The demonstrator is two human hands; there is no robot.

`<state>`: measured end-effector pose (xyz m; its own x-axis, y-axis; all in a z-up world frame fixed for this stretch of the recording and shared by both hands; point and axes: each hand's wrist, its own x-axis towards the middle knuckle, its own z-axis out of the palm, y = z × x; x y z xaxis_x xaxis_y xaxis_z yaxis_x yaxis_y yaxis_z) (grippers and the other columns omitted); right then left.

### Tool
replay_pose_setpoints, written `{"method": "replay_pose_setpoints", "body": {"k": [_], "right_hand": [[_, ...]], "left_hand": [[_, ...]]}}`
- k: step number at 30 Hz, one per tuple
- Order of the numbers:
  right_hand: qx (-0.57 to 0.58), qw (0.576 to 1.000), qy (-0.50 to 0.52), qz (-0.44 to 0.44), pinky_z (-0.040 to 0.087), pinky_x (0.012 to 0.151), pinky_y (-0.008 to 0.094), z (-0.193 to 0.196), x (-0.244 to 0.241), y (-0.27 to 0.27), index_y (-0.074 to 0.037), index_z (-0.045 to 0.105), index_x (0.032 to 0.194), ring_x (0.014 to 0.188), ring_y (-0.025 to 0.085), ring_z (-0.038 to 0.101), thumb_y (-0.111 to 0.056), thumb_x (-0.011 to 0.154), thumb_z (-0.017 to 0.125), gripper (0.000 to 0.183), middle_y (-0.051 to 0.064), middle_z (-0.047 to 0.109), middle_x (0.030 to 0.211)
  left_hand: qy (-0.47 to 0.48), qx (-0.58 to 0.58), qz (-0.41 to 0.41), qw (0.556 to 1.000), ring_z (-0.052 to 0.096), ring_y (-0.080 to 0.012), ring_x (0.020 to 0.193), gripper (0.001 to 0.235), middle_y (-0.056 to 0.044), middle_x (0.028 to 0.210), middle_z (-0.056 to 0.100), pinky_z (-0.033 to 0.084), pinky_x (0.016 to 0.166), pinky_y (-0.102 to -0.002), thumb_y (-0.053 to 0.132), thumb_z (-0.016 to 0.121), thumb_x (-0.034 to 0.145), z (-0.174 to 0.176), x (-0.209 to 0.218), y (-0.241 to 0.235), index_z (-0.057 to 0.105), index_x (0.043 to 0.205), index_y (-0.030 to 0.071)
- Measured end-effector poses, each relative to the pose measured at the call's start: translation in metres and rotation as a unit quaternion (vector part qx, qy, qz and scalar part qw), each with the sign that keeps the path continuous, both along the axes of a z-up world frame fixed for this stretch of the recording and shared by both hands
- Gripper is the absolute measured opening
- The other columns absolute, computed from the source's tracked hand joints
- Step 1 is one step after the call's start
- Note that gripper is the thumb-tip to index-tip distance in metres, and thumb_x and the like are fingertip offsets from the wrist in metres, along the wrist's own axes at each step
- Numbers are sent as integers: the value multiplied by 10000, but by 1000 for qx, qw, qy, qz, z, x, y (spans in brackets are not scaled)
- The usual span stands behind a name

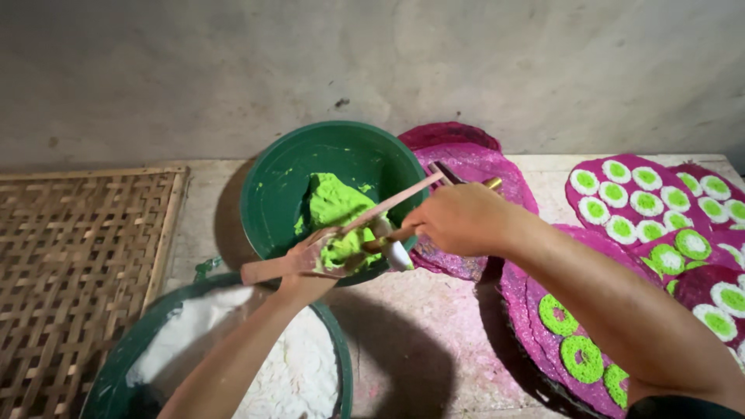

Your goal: The person prepares green and white dough treats by using a hand-operated press to shape the green dough onto mats and then filling the centers with white dough.

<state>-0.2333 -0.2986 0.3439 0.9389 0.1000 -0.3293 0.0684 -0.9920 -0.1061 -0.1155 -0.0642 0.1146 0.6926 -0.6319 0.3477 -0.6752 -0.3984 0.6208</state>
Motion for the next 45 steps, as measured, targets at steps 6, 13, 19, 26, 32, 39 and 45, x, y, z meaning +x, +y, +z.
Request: {"method": "replay_pose_setpoints", "body": {"k": [6, 13, 19, 26, 32, 39, 45], "right_hand": [[-238, 955, -82, 158, 566, 509, 423, -41, -5, 72, -53, 729, 1007, 718, 251, 736, -137, 919, 590, 185, 97, 705, 807], [-120, 967, -177, 137, 524, 438, 394, -16, -37, 40, -115, 682, 1093, 609, 237, 694, -94, 808, 602, 296, 57, 666, 840], [-176, 959, -162, 151, 524, 457, 380, -9, -44, 31, -76, 665, 1024, 627, 229, 701, -121, 891, 584, 162, 72, 658, 783], [-168, 946, -174, 216, 507, 478, 368, -51, -10, 79, -39, 700, 891, 608, 240, 696, -116, 866, 609, 122, 112, 686, 761], [-72, 978, -184, 61, 535, 460, 406, -27, -37, 42, -43, 690, 1138, 622, 270, 714, -117, 926, 589, 247, 108, 712, 815], [389, 855, -338, -52, 572, 880, 373, -144, -22, 78, -4, 560, 1438, 1121, 405, 703, -21, 985, 567, 453, 271, 700, 1221], [488, 837, -243, -38, 500, 958, 398, -184, -22, 55, 18, 567, 1433, 1198, 302, 656, 5, 987, 589, 447, 278, 682, 1343]], "left_hand": [[60, -11, -11, 998, 706, -252, 929, 457, -127, 1074, 720, 581, 825, -344, 310, 796, 778, -11, -14, -18, 668, 1133, 52], [64, -18, -2, 998, 690, -299, 987, 437, -151, 1121, 710, 563, 863, -380, 318, 761, 795, -10, -4, 11, 678, 1127, 46], [-72, -57, -20, 996, 676, -339, 1036, 425, -173, 1161, 702, 547, 896, -411, 325, 730, 809, 7, 0, 13, 686, 1123, 41], [-28, -9, -19, 999, 659, -336, 1106, 381, -163, 1219, 692, 539, 929, -412, 346, 719, 899, -1, -9, -14, 682, 1178, 90], [85, -43, 76, 993, 707, -244, 1047, 404, -67, 1119, 738, 555, 869, -366, 371, 702, 895, 6, 17, 15, 661, 1198, 107], [-120, -80, 195, 970, 639, -331, 1146, 677, -120, 1271, 639, 540, 881, -420, 288, 823, 705, 16, 30, 4, 599, 1308, 76], [-97, 3, 195, 976, 564, -324, 1274, 558, -84, 1392, 587, 529, 971, -465, 333, 783, 798, 24, 37, 8, 607, 1296, 154]]}}
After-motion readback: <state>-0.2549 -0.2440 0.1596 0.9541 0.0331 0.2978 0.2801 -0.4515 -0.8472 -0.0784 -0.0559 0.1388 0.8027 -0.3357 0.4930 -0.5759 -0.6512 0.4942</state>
